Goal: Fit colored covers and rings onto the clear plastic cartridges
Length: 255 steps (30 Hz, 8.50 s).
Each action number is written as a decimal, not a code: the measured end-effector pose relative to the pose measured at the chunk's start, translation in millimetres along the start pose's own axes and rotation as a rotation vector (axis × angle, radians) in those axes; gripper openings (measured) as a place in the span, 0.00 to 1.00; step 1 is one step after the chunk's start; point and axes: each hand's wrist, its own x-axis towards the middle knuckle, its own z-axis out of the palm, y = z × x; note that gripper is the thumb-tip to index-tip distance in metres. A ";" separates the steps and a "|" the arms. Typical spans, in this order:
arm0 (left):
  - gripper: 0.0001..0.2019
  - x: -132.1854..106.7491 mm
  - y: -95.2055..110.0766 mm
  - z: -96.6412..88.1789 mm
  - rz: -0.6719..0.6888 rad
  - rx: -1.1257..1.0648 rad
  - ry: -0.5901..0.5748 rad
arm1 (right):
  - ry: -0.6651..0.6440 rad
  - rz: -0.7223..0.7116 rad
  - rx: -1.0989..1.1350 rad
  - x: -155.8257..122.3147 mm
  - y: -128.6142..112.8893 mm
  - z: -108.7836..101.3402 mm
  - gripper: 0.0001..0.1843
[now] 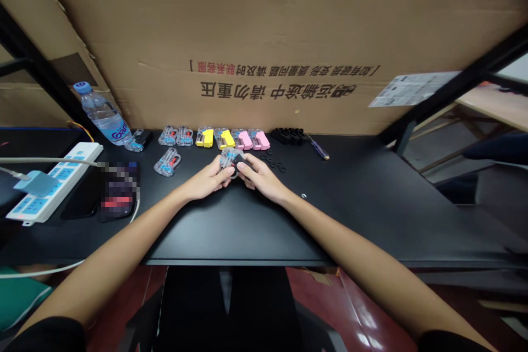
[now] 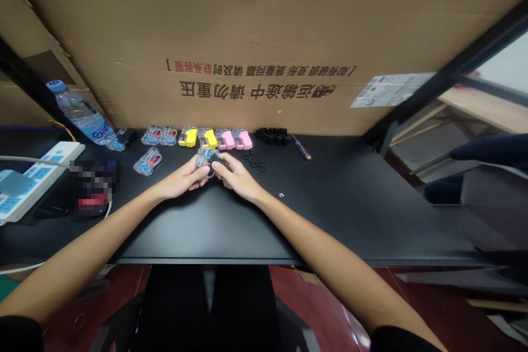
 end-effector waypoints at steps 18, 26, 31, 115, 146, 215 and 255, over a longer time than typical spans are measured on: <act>0.19 5.3 5.3 -20.0 0.087 0.100 0.265 | 0.274 -0.084 -0.009 7.7 -3.1 -11.4 0.31; 0.27 4.1 7.9 -15.0 0.001 -0.014 0.243 | 0.214 -0.169 -0.316 4.6 -4.7 -6.6 0.25; 0.24 2.1 18.3 -17.9 0.020 0.043 0.312 | 0.240 -0.186 -0.319 5.1 -10.2 -9.2 0.25; 0.15 -10.6 17.9 -54.0 -0.031 0.930 0.269 | 0.770 -0.185 -0.820 14.0 -7.9 -120.1 0.21; 0.13 -6.5 16.8 -31.0 0.126 0.823 0.251 | 0.775 -0.426 -0.621 11.2 -20.5 -83.2 0.15; 0.29 -7.1 26.1 -13.3 0.154 0.665 0.328 | 0.198 -0.205 -0.205 0.8 -25.1 -9.5 0.18; 0.26 -7.3 24.6 -0.3 0.330 0.820 0.214 | 0.114 -0.028 0.018 -2.4 -18.2 8.0 0.24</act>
